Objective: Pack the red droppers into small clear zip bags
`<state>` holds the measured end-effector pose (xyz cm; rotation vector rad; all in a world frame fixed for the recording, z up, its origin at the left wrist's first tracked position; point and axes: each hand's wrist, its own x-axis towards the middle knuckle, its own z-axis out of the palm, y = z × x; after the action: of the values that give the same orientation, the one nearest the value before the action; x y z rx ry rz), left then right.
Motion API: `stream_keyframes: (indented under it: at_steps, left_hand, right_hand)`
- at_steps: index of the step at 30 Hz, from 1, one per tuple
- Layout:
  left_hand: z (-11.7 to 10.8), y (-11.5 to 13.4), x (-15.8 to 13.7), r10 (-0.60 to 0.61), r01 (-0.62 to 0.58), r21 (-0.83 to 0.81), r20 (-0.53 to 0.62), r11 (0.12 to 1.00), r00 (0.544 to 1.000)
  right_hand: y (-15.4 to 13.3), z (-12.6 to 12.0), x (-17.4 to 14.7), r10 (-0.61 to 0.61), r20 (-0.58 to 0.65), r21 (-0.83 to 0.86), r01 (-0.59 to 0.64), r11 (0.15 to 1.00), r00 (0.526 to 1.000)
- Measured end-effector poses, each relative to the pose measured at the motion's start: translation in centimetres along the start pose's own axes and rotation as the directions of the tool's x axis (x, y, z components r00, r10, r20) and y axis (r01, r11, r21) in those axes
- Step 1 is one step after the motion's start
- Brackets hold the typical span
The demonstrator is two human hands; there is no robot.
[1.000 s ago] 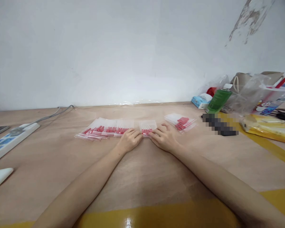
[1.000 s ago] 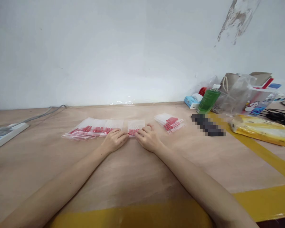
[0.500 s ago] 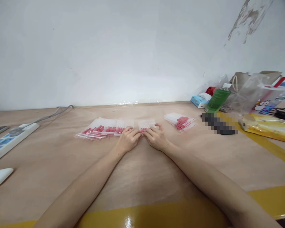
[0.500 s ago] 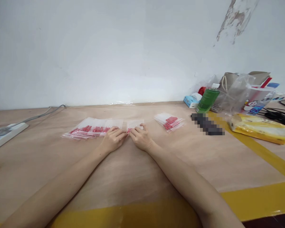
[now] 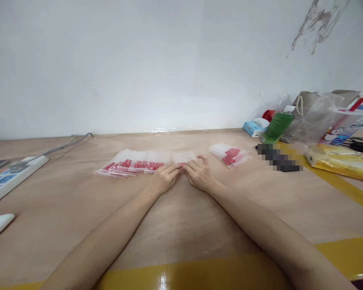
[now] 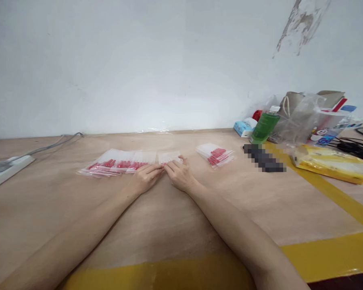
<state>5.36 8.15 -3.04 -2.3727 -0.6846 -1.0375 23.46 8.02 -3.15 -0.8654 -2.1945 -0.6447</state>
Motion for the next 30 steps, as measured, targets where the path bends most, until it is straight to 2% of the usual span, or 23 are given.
stream_keyframes:
  at_steps: [7,11,26,30]
  left_hand:
    - [0.3,-0.6,-0.8,-0.055,0.053,-0.043,-0.043,0.998,0.998]
    - [0.2,-0.6,-0.6,-0.07,0.068,-0.041,-0.058,0.997,0.996]
    - [-0.1,-0.3,0.3,0.018,-0.021,-0.091,-0.041,0.996,0.999]
    - [0.0,-0.6,0.0,-0.021,0.015,-0.102,-0.066,0.995,0.998]
  right_hand:
    - [1.1,-0.7,-0.4,0.024,-0.101,0.01,-0.023,1.0,0.995]
    - [0.7,-0.7,-0.1,0.012,-0.102,0.012,-0.011,1.0,0.995]
    - [-0.4,0.0,0.0,-0.003,-0.095,0.011,0.004,1.0,0.995]
    - [0.0,-0.3,0.0,0.016,-0.077,0.027,-0.014,1.0,0.997]
